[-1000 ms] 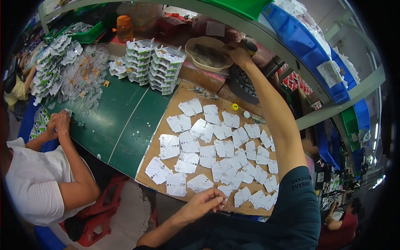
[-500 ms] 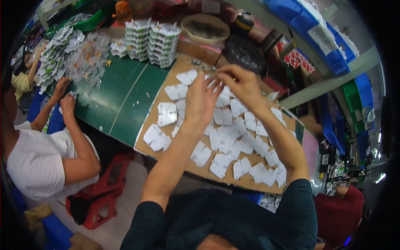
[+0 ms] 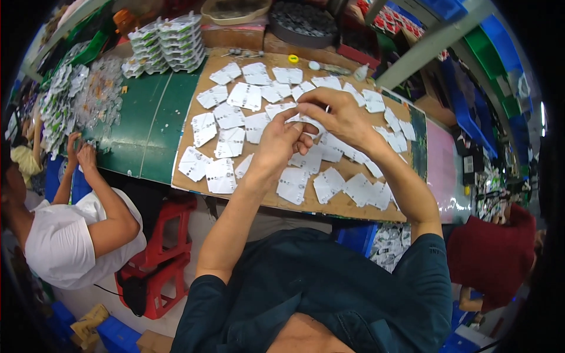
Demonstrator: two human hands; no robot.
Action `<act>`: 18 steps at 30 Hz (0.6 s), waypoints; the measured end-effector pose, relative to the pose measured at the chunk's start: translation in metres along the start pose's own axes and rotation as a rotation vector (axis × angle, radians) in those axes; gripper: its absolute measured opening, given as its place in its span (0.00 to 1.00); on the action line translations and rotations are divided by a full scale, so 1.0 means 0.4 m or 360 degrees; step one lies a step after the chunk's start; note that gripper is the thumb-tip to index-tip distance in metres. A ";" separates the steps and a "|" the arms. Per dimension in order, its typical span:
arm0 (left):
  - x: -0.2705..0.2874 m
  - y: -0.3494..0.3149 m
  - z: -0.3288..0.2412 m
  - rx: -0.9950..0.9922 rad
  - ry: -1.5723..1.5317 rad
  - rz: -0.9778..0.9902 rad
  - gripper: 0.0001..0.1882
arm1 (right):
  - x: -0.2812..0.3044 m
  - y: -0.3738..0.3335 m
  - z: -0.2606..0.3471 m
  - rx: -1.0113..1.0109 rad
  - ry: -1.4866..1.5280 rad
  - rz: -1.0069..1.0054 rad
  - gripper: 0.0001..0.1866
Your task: The person assembles small yellow components onto white rectangular plastic plates by hand at a factory workstation.
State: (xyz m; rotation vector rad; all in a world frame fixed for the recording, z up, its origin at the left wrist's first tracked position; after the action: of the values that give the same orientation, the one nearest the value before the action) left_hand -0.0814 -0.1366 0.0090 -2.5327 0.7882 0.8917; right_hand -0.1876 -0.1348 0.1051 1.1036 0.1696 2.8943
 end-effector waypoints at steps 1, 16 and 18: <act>-0.015 -0.014 0.011 0.0028 0.0250 0.0047 0.15 | 0.002 -0.012 -0.003 -0.0016 0.0003 -0.0019 0.15; -0.049 -0.061 0.082 0.0380 0.0076 0.0349 0.14 | 0.016 -0.165 -0.022 0.0216 0.0057 0.0144 0.08; -0.043 -0.061 0.090 0.0377 -0.0010 0.0330 0.13 | 0.017 -0.162 -0.034 0.0220 0.0111 0.0138 0.06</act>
State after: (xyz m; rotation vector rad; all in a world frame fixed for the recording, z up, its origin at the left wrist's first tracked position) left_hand -0.0948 -0.0934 -0.0034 -2.2716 1.1009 0.8136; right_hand -0.2018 -0.0711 0.0920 1.0543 0.3367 3.0411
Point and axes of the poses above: each hand's wrist, its own y-axis towards the middle knuckle, its own x-axis out of the back of the hand, z = x × y, the point moved 8 cm from there along y, towards the middle knuckle, and after that the axes turned 6 degrees about -x, right-handed, at the moved point
